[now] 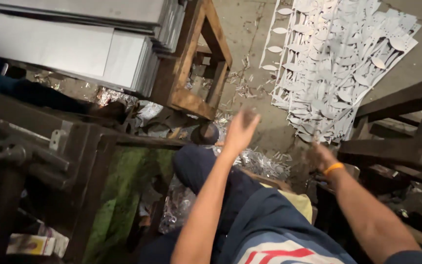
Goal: The recorder is shown handling, inspecting, and sorting metal cutout templates and scraps on a workshop floor.
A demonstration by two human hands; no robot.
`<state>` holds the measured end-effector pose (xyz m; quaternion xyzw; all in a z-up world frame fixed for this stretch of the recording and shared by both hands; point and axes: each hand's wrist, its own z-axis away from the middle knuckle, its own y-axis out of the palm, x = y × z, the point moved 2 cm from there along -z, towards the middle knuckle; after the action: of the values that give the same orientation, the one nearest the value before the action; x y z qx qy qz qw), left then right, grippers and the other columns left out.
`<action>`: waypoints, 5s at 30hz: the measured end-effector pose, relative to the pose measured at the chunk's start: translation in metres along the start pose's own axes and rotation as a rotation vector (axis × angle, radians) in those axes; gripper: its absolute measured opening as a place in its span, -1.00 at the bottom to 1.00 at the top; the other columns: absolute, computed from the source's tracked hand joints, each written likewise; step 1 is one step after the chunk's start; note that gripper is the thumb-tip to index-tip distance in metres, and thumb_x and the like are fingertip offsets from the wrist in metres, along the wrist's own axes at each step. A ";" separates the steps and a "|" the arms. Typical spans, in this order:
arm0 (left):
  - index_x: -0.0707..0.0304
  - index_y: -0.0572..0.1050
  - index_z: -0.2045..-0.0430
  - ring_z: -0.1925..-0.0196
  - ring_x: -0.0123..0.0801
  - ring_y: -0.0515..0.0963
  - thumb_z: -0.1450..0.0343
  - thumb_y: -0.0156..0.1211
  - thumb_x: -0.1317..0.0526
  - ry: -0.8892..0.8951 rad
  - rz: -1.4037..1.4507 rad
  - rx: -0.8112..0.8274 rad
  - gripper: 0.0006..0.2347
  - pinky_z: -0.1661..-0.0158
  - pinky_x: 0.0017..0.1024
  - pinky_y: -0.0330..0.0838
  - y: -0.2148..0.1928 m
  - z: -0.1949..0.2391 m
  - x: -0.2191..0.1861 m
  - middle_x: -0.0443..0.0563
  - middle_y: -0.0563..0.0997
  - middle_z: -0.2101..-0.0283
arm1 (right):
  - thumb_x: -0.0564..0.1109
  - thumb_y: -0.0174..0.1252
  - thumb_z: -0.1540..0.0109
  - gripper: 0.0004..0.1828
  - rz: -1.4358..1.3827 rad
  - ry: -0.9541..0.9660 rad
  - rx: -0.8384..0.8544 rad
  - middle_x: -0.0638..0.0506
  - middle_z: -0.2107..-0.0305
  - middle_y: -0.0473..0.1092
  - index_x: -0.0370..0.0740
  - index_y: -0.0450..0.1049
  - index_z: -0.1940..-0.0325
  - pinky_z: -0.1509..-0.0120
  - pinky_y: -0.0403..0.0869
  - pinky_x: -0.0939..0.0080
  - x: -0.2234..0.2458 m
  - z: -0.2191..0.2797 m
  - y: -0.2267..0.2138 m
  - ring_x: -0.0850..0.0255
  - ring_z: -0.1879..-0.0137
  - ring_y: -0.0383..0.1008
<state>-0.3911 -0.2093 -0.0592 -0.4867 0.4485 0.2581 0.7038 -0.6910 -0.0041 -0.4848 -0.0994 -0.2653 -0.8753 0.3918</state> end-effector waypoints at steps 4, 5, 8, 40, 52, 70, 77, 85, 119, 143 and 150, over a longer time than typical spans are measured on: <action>0.46 0.57 0.04 0.06 -0.16 0.74 -0.47 0.28 0.18 -0.057 0.094 -0.145 -0.70 0.00 -0.30 0.58 -0.037 0.105 0.107 0.26 0.73 0.11 | 0.28 0.21 -0.37 -0.30 0.310 -0.027 -0.157 -0.21 0.23 0.45 -0.52 0.47 -0.10 0.20 0.44 0.00 -0.055 0.031 0.060 0.03 0.25 0.42; 0.43 0.56 0.05 0.11 -0.21 0.72 -0.48 0.23 0.21 -0.140 0.314 -0.260 -0.75 0.08 -0.33 0.61 -0.056 0.125 0.106 0.20 0.71 0.13 | 0.21 0.16 -0.33 -0.44 0.269 0.019 -0.078 -0.11 0.25 0.48 -0.38 0.49 -0.06 0.19 0.48 0.06 -0.051 0.054 0.101 0.08 0.26 0.47; 0.42 0.56 0.12 0.19 -0.27 0.72 -0.50 0.18 0.25 -0.285 0.546 -0.536 -0.81 0.17 -0.36 0.64 -0.102 0.177 0.109 0.12 0.71 0.19 | 0.11 0.10 -0.32 -0.60 0.315 0.014 -0.036 -0.02 0.26 0.55 -0.26 0.51 -0.03 0.18 0.51 0.15 -0.037 0.096 0.189 0.16 0.25 0.53; 0.30 0.64 0.27 0.13 -0.07 0.69 -0.37 0.28 0.21 -0.634 0.095 -0.987 -0.83 0.09 -0.23 0.54 -0.062 0.321 0.352 0.23 0.69 0.19 | 0.03 0.15 -0.31 -0.56 1.041 0.172 0.814 -0.05 0.14 0.56 -0.31 0.50 -0.16 0.02 0.53 0.19 -0.161 0.205 0.498 0.17 0.08 0.55; 0.29 0.61 0.26 0.14 -0.01 0.69 -0.40 0.31 0.14 -0.712 0.127 -0.900 -0.81 0.11 -0.20 0.53 -0.066 0.312 0.335 0.21 0.69 0.22 | 0.00 0.12 -0.31 -0.59 1.121 0.110 0.773 -0.09 0.08 0.59 -0.35 0.50 -0.11 -0.06 0.56 0.11 -0.159 0.213 0.503 0.12 0.02 0.61; 0.23 0.61 0.19 0.05 0.05 0.65 -0.42 0.27 0.11 -0.791 0.120 -0.851 -0.78 0.08 -0.16 0.50 -0.071 0.314 0.321 0.23 0.67 0.12 | 0.03 0.06 -0.33 -0.52 1.263 0.063 0.747 -0.14 -0.02 0.55 -0.33 0.40 -0.22 -0.16 0.56 0.07 -0.150 0.239 0.517 0.04 -0.09 0.59; 0.27 0.62 0.21 0.03 0.09 0.63 -0.42 0.30 0.08 -0.799 0.087 -0.848 -0.76 0.05 -0.13 0.49 -0.074 0.312 0.318 0.26 0.67 0.12 | 0.08 0.06 -0.34 -0.44 1.300 0.052 0.740 -0.20 -0.06 0.55 -0.40 0.37 -0.27 -0.21 0.54 0.08 -0.149 0.243 0.518 0.00 -0.15 0.58; 0.26 0.61 0.18 0.00 0.09 0.63 -0.42 0.29 0.09 -0.799 0.104 -0.837 -0.75 0.04 -0.14 0.50 -0.078 0.313 0.311 0.26 0.66 0.10 | 0.08 0.05 -0.33 -0.42 1.300 0.050 0.734 -0.21 -0.08 0.53 -0.40 0.37 -0.29 -0.23 0.54 0.03 -0.147 0.246 0.520 -0.01 -0.18 0.57; 0.18 0.65 0.26 0.08 -0.03 0.67 -0.38 0.31 0.05 -0.749 0.150 -0.900 -0.77 0.06 -0.21 0.52 -0.072 0.312 0.315 0.16 0.70 0.17 | 0.06 0.11 -0.35 -0.58 0.753 -0.086 1.079 -0.05 0.16 0.54 -0.32 0.48 -0.12 -0.09 0.55 0.14 -0.120 0.385 0.699 0.21 0.08 0.55; 0.19 0.64 0.22 0.10 0.05 0.65 -0.41 0.27 0.02 -0.786 0.135 -0.869 -0.75 0.09 -0.14 0.51 -0.074 0.318 0.312 0.23 0.67 0.17 | 0.19 0.19 -0.37 -0.57 0.496 -0.272 1.125 0.00 0.26 0.40 -0.23 0.33 0.07 -0.03 0.56 0.08 -0.108 0.421 0.765 0.22 0.12 0.51; 0.27 0.61 0.34 0.15 0.06 0.67 -0.35 0.28 0.06 -0.660 0.049 -0.987 -0.75 0.12 -0.17 0.53 -0.059 0.316 0.347 0.26 0.67 0.23 | 0.19 0.12 -0.38 -0.59 0.612 -0.294 0.990 -0.08 0.24 0.52 -0.24 0.45 0.05 0.08 0.56 0.16 -0.106 0.418 0.776 0.23 0.22 0.51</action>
<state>-0.0626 0.0316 -0.3001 -0.6399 0.0439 0.5902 0.4902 -0.0604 -0.1384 0.1256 -0.0971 -0.6524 -0.4719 0.5850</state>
